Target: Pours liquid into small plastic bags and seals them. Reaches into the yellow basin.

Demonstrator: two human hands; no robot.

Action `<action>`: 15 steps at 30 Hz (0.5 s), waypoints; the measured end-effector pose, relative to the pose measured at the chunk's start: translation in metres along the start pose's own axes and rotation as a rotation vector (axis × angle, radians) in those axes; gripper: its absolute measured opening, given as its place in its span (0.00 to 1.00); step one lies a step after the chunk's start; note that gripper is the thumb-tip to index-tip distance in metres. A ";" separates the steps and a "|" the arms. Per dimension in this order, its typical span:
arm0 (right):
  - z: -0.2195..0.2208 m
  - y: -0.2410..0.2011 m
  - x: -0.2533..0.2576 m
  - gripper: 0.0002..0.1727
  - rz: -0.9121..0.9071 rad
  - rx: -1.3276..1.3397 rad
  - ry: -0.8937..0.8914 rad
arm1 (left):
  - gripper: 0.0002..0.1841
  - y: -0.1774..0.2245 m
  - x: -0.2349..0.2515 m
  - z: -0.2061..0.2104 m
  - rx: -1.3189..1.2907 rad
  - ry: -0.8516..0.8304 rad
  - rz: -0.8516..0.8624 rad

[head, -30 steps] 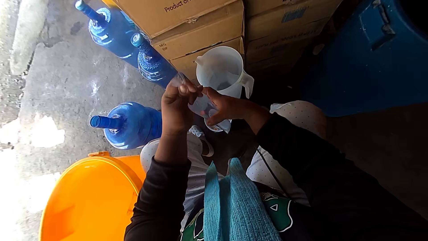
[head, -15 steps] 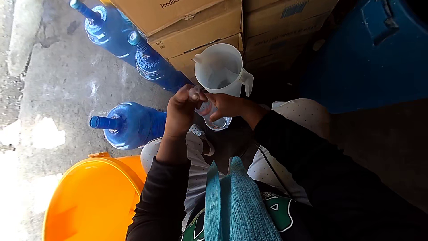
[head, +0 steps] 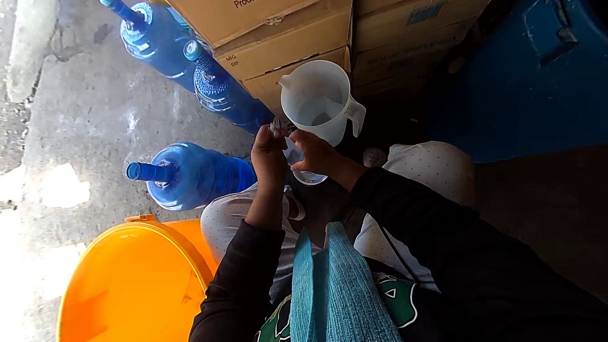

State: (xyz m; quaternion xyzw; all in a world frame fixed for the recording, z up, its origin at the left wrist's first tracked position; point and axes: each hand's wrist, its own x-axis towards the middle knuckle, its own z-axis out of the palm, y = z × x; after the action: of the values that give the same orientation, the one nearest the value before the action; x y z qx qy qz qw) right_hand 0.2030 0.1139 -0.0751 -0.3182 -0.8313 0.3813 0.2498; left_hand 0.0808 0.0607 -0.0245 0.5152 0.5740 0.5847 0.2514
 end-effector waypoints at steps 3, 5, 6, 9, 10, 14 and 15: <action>-0.010 -0.008 0.001 0.47 0.169 -0.090 -0.203 | 0.13 -0.011 -0.004 -0.002 -0.119 -0.060 -0.096; -0.029 -0.014 0.005 0.53 0.226 -0.019 -0.287 | 0.13 -0.022 -0.005 -0.006 -0.165 -0.116 -0.119; -0.039 -0.018 0.006 0.52 0.202 0.051 -0.287 | 0.13 -0.024 -0.006 -0.008 -0.170 -0.134 -0.131; -0.051 -0.027 0.002 0.39 0.040 0.229 -0.178 | 0.10 -0.024 -0.008 -0.013 -0.174 -0.185 -0.206; -0.048 -0.028 0.001 0.34 -0.006 0.241 -0.110 | 0.09 -0.023 -0.009 -0.014 -0.165 -0.208 -0.232; -0.035 -0.023 -0.001 0.22 -0.158 0.173 0.103 | 0.09 -0.022 -0.008 -0.024 -0.072 -0.317 -0.279; -0.033 -0.022 -0.001 0.20 -0.186 0.126 0.114 | 0.09 -0.022 -0.004 -0.028 -0.042 -0.347 -0.280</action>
State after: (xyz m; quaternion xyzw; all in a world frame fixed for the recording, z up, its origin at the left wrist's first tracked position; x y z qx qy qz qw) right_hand 0.2177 0.1179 -0.0379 -0.2444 -0.8160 0.3894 0.3503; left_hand 0.0510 0.0504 -0.0407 0.5180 0.5759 0.4583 0.4359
